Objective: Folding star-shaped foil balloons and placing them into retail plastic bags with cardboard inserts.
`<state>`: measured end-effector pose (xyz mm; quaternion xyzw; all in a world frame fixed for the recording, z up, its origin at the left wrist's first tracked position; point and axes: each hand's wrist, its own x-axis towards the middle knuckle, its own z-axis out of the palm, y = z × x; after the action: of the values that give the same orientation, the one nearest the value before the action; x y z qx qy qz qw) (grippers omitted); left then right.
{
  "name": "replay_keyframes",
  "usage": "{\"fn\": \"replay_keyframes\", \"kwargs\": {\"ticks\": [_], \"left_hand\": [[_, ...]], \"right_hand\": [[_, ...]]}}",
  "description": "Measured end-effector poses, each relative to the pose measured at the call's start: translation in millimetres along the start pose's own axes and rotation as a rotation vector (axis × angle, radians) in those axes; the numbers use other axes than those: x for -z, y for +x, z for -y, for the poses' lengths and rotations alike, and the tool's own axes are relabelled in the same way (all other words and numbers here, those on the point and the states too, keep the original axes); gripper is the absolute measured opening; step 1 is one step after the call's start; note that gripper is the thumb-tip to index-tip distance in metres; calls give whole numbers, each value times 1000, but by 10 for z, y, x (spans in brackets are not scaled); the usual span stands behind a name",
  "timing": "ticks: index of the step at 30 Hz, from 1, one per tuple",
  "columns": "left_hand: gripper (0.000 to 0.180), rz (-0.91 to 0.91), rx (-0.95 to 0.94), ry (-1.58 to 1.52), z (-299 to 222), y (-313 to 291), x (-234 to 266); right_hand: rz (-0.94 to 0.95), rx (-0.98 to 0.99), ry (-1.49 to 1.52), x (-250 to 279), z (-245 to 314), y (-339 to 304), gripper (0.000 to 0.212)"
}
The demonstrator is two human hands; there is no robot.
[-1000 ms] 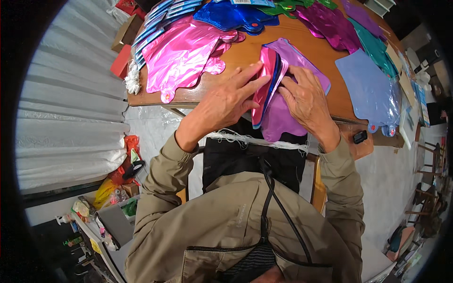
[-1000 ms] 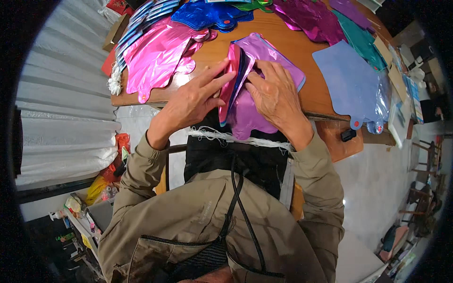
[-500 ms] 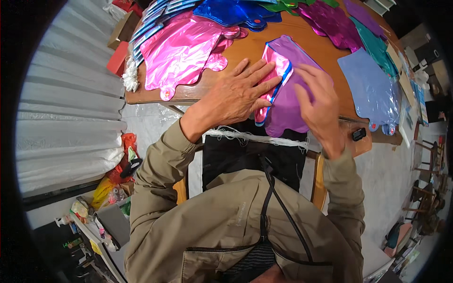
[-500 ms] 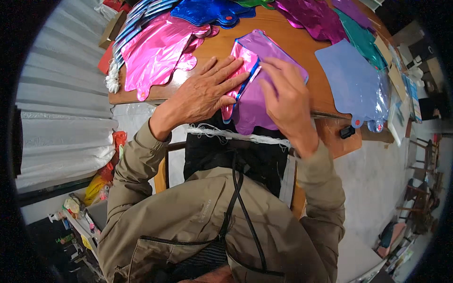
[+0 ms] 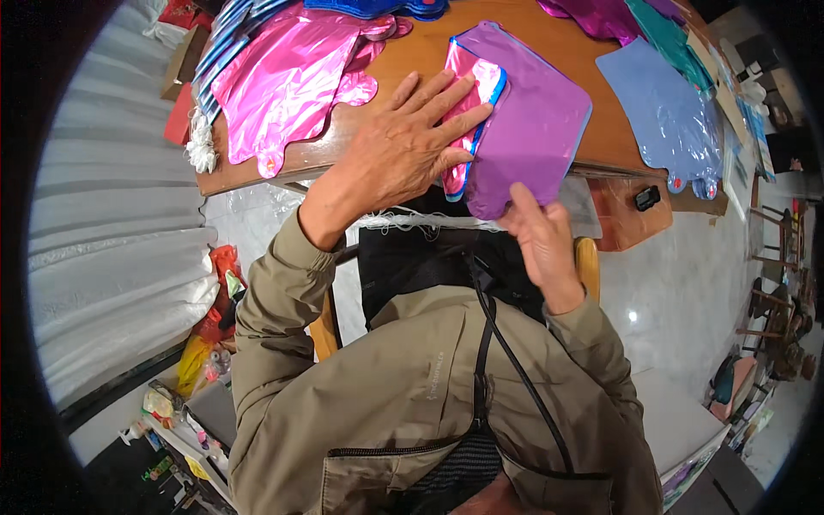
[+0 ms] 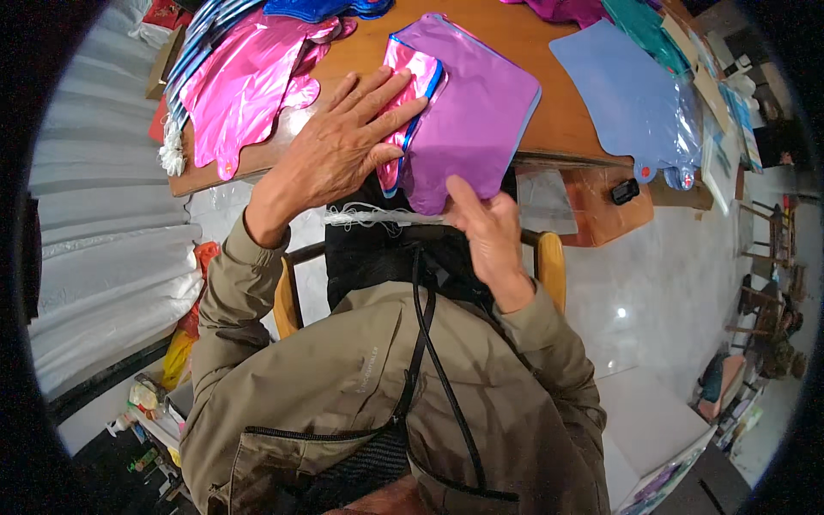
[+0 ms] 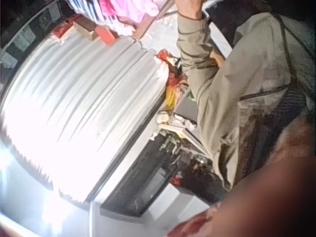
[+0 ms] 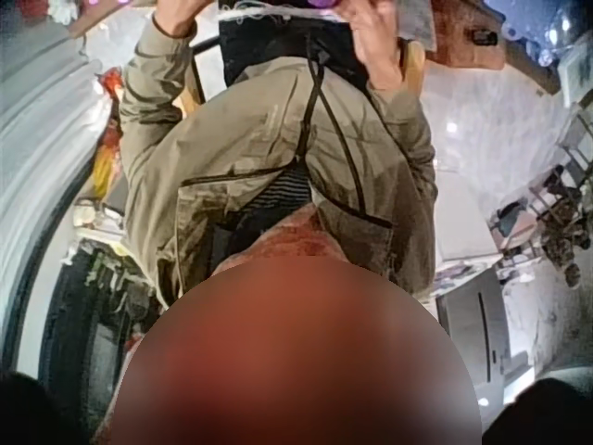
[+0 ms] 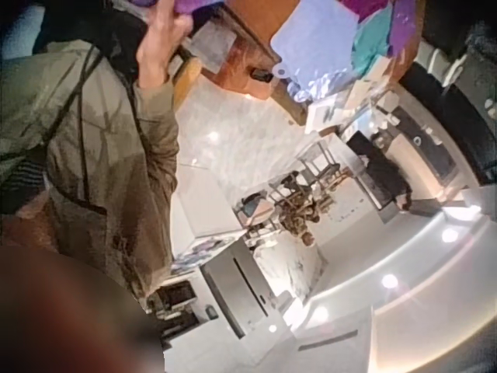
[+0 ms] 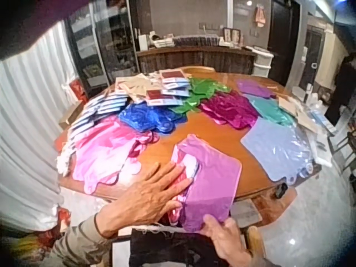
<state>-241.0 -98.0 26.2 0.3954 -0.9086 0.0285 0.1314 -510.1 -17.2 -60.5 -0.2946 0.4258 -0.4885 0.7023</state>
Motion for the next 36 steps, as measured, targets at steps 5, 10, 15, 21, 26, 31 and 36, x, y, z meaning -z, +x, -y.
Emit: {"fn": "replay_keyframes", "kwargs": {"ticks": [5,10,15,21,26,31,36], "left_hand": [[59,-8,13,6,-57,31,-13],[55,-35,44,23,-33,150,-60],[54,-94,50,37,51,377,-125],[54,-92,91,25,86,401,-147],[57,-106,53,-71,137,413,-116],[68,-68,-2,-282,453,330,-59],[83,12,-77,-416,617,179,101]], "right_hand": [[-185,10,-42,-514,281,-100,19],[-256,169,-300,-577,428,5,24],[-173,94,-369,-603,850,91,28],[-560,94,-1403,-792,1466,-46,28],[-31,1267,-1581,-594,1393,483,23],[116,1157,-1501,-342,1098,829,18],[110,1160,-1472,-356,1079,842,16]]}}
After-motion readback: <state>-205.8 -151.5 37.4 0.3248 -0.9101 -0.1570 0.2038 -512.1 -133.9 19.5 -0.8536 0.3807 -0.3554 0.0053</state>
